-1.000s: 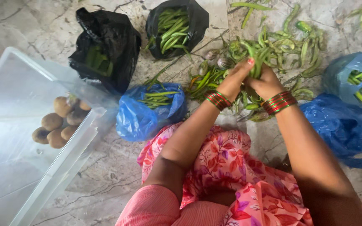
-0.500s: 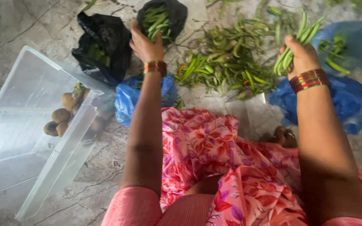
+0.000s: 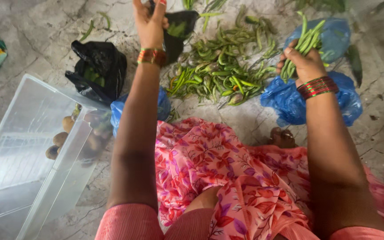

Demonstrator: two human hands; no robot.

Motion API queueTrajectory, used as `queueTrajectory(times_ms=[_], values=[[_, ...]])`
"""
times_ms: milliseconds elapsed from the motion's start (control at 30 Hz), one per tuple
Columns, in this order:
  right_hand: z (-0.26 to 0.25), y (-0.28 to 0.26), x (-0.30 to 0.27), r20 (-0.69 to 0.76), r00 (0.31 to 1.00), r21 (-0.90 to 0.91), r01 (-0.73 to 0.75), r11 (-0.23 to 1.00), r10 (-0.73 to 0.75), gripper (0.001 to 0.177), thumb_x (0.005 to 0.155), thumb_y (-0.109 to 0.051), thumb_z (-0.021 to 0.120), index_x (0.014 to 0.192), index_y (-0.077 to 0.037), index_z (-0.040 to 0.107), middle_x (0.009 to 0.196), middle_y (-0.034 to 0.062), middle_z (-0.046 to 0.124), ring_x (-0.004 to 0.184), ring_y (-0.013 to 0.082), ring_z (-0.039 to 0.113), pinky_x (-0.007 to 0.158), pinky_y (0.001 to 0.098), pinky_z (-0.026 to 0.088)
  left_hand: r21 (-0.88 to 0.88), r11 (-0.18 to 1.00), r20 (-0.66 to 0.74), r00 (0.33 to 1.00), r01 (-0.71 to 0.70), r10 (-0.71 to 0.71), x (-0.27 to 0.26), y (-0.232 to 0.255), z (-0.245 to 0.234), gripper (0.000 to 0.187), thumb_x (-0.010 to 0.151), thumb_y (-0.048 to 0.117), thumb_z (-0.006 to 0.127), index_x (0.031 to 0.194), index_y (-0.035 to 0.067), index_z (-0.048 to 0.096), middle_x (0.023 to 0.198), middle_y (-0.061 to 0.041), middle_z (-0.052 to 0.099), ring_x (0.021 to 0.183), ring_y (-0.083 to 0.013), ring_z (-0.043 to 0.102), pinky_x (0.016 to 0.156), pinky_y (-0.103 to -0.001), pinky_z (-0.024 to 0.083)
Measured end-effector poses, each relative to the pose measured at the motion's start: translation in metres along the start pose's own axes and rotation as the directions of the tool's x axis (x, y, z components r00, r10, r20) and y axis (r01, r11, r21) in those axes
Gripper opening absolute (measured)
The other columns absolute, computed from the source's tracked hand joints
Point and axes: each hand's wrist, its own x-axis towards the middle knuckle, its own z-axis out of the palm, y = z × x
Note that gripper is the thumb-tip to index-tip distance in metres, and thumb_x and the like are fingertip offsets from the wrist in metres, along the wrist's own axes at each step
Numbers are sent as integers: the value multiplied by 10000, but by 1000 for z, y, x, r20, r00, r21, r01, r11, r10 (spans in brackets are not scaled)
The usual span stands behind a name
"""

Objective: The person sits on the floor and sorts green beans and other vegetables by hand, placing them into separate plastic bags. The person handles the vegetables one at a time and arranges them into piles and bags.

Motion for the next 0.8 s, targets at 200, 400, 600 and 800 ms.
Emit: queueTrajectory(times_ms=[200,400,600,800], values=[[19,-15,-7,-12,964,50,265,963,-264,263,1049,-76,716,1219,-93,517,931,56,609,785,198,627,733,403,576,-66,991,137,985,118,-108,-112,83,84,644,1069,280,651,1611,169,322,1327,-149,645,737,-104,568,620,-275,508],[47,-31,-24,106,924,260,331,907,-367,263,1037,-68,695,1222,-88,509,952,63,623,848,200,644,825,404,583,-96,922,211,913,374,-349,-178,79,128,641,1072,502,438,1626,222,278,1403,-184,621,694,-81,549,599,-251,519],[91,48,-20,203,928,-133,341,930,-312,247,974,-22,753,1162,-78,602,1047,7,668,966,115,658,896,293,560,-169,854,223,863,492,-454,-206,38,126,682,1054,584,346,1612,196,290,1416,-163,607,653,-90,519,552,-260,489],[104,94,-14,331,920,-254,302,919,-211,353,893,25,722,1214,-61,603,1097,-6,683,1017,109,643,909,284,541,-280,809,206,856,517,-475,-204,17,106,731,1046,641,332,1630,201,309,1388,-136,613,778,-128,563,612,-288,473]])
